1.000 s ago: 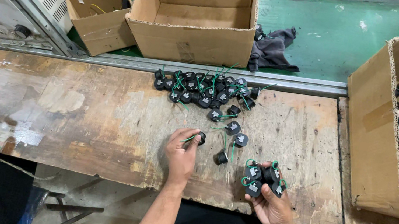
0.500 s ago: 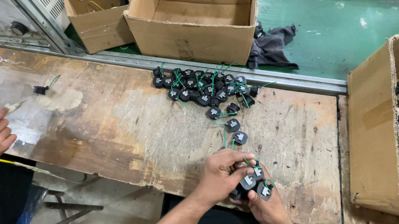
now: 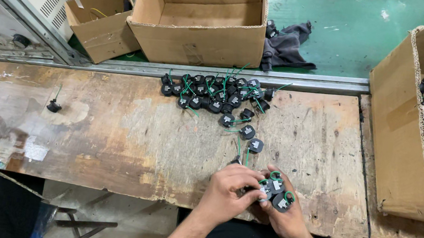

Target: The person picks up black plastic electrical components with green wire leads from a pile on the workbench, folds and presses the wires into the housings by hand, and sets the finished units on the bench. They repeatedly take new parts from the pile and place completed ones aside.

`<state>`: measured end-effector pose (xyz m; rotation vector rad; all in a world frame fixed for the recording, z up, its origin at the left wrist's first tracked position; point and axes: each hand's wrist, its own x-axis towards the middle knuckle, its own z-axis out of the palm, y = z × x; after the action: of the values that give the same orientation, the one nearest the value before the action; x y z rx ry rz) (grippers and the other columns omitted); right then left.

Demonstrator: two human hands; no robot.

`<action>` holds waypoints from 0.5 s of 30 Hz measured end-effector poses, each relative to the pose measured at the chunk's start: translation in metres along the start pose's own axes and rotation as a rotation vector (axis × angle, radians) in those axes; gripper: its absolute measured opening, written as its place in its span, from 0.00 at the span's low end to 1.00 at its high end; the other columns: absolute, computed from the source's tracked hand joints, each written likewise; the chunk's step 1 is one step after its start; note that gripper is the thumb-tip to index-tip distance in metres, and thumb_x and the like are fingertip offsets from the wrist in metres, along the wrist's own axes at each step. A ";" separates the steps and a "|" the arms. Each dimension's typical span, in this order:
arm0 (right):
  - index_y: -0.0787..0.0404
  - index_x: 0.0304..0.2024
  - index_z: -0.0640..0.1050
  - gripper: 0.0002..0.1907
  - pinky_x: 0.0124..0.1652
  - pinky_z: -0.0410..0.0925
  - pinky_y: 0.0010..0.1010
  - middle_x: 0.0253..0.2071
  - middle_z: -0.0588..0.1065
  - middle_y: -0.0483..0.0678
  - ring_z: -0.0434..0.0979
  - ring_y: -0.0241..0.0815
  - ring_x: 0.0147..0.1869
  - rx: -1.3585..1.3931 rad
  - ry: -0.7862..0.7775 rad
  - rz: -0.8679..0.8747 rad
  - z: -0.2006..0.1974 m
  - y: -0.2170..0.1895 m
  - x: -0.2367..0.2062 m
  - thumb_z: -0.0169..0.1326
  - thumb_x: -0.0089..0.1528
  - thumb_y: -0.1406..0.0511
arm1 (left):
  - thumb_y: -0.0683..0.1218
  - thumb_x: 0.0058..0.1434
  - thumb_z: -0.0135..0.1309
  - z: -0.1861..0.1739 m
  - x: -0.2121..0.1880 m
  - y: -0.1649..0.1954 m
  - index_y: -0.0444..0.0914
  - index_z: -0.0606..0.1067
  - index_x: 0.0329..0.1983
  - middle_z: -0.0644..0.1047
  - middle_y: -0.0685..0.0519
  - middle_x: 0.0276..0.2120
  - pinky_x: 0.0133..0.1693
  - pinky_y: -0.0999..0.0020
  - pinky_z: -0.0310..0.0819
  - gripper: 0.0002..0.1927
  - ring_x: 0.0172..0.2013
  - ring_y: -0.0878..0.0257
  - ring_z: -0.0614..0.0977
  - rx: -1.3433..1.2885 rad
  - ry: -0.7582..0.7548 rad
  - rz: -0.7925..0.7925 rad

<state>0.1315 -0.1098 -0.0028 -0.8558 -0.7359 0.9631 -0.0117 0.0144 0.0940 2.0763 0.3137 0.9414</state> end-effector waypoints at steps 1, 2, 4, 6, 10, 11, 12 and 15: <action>0.63 0.73 0.60 0.42 0.64 0.64 0.38 0.63 0.70 0.51 0.70 0.44 0.67 -0.147 0.000 -0.015 -0.002 0.000 0.000 0.64 0.60 0.68 | 0.44 0.52 0.70 0.003 0.000 0.000 0.37 0.77 0.33 0.83 0.51 0.37 0.45 0.61 0.78 0.12 0.42 0.54 0.84 -0.010 0.006 -0.080; 0.63 0.72 0.61 0.42 0.64 0.64 0.37 0.62 0.71 0.51 0.71 0.43 0.66 -0.294 0.001 -0.028 -0.004 0.000 0.000 0.65 0.59 0.68 | 0.45 0.50 0.71 0.006 0.001 0.001 0.37 0.75 0.30 0.82 0.51 0.34 0.42 0.61 0.78 0.15 0.40 0.54 0.85 -0.020 0.011 -0.161; 0.63 0.71 0.63 0.41 0.63 0.64 0.36 0.61 0.72 0.50 0.71 0.43 0.66 -0.452 0.004 -0.042 -0.008 0.000 -0.001 0.66 0.57 0.67 | 0.45 0.51 0.69 0.012 0.002 0.002 0.37 0.74 0.29 0.80 0.51 0.29 0.37 0.61 0.77 0.13 0.33 0.55 0.83 -0.049 0.036 -0.342; 0.63 0.70 0.63 0.42 0.64 0.64 0.36 0.62 0.72 0.50 0.71 0.43 0.67 -0.475 0.007 -0.039 -0.010 0.000 -0.001 0.66 0.56 0.67 | 0.45 0.53 0.68 0.017 0.002 0.005 0.37 0.74 0.28 0.78 0.51 0.26 0.34 0.60 0.75 0.13 0.29 0.54 0.82 -0.013 0.047 -0.392; 0.63 0.71 0.60 0.46 0.62 0.65 0.36 0.63 0.70 0.50 0.70 0.43 0.66 -0.204 -0.007 0.007 -0.010 0.000 -0.002 0.68 0.55 0.68 | 0.45 0.57 0.66 0.023 0.001 0.017 0.38 0.73 0.31 0.76 0.51 0.28 0.34 0.56 0.72 0.12 0.33 0.51 0.80 0.169 0.062 -0.180; 0.62 0.72 0.58 0.47 0.60 0.66 0.36 0.62 0.69 0.50 0.70 0.43 0.65 -0.088 -0.017 0.034 -0.010 -0.001 -0.003 0.68 0.55 0.68 | 0.45 0.58 0.65 0.023 0.001 0.020 0.39 0.72 0.32 0.76 0.51 0.29 0.35 0.55 0.72 0.12 0.35 0.50 0.80 0.206 0.070 -0.115; 0.62 0.72 0.57 0.49 0.59 0.66 0.36 0.62 0.68 0.50 0.70 0.43 0.64 0.026 -0.025 0.061 -0.010 -0.001 -0.003 0.69 0.54 0.68 | 0.45 0.58 0.65 0.023 0.002 0.024 0.39 0.73 0.33 0.77 0.51 0.30 0.35 0.55 0.72 0.11 0.35 0.50 0.80 0.212 0.054 -0.121; 0.61 0.75 0.54 0.52 0.55 0.68 0.36 0.63 0.67 0.49 0.70 0.43 0.62 0.175 -0.021 0.072 -0.010 -0.004 -0.005 0.69 0.54 0.68 | 0.47 0.58 0.66 0.018 0.008 0.034 0.39 0.74 0.36 0.79 0.51 0.33 0.37 0.55 0.74 0.12 0.38 0.49 0.81 0.220 0.051 -0.102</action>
<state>0.1391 -0.1182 -0.0048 -0.7233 -0.6321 1.0855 0.0036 -0.0140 0.1173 2.2129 0.5670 0.9345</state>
